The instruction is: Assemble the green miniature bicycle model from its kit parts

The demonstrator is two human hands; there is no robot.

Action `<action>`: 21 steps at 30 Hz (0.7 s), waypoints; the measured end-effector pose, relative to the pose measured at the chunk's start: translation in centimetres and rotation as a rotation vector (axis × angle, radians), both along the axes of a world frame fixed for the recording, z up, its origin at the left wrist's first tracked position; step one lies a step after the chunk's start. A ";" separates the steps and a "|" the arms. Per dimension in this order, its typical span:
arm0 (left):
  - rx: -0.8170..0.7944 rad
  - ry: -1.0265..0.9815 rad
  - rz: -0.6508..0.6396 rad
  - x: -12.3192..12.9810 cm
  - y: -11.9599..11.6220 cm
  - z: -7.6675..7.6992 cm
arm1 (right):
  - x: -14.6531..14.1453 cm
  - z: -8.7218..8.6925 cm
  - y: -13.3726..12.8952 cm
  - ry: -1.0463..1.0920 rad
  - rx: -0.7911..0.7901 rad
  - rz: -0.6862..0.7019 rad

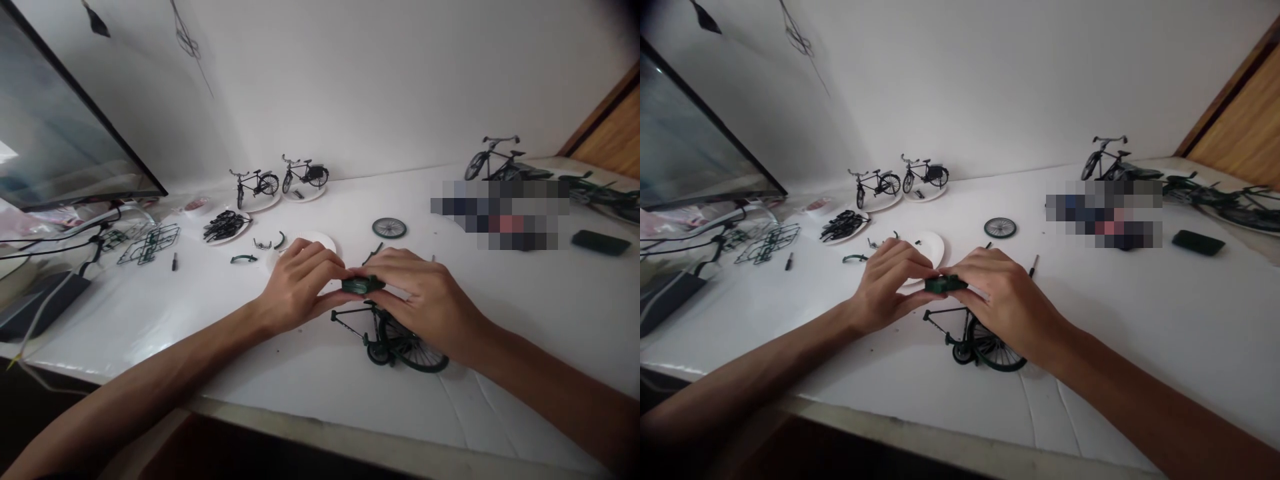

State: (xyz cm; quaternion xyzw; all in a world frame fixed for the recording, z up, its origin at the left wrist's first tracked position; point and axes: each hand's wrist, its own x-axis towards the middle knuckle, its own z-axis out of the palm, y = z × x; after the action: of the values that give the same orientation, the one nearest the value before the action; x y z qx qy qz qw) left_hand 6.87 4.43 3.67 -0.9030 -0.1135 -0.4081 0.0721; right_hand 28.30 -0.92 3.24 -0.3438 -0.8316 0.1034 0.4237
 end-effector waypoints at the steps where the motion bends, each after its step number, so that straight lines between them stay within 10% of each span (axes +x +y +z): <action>1: 0.020 0.013 0.006 0.0 0.0 -0.1 | 0.0 -0.1 0.0 -0.024 0.009 -0.011; 11: 0.070 0.238 0.048 -1.0 2.2 1.3 | 1.1 0.5 0.7 -0.213 -0.015 -0.172; 16: -0.267 0.177 0.481 -7.9 7.1 3.1 | 4.9 0.7 2.2 -0.312 -0.165 -0.309; 21: -0.475 0.194 0.636 -14.5 10.5 2.9 | 6.9 -0.1 3.3 -0.378 -0.329 -0.325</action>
State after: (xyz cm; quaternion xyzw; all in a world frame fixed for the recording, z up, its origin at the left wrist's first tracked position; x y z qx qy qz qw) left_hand -7.67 14.96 6.53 -0.8486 -0.4710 -0.2409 -0.0056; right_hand 35.20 2.41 3.11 -0.5494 -0.8020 0.1018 0.2113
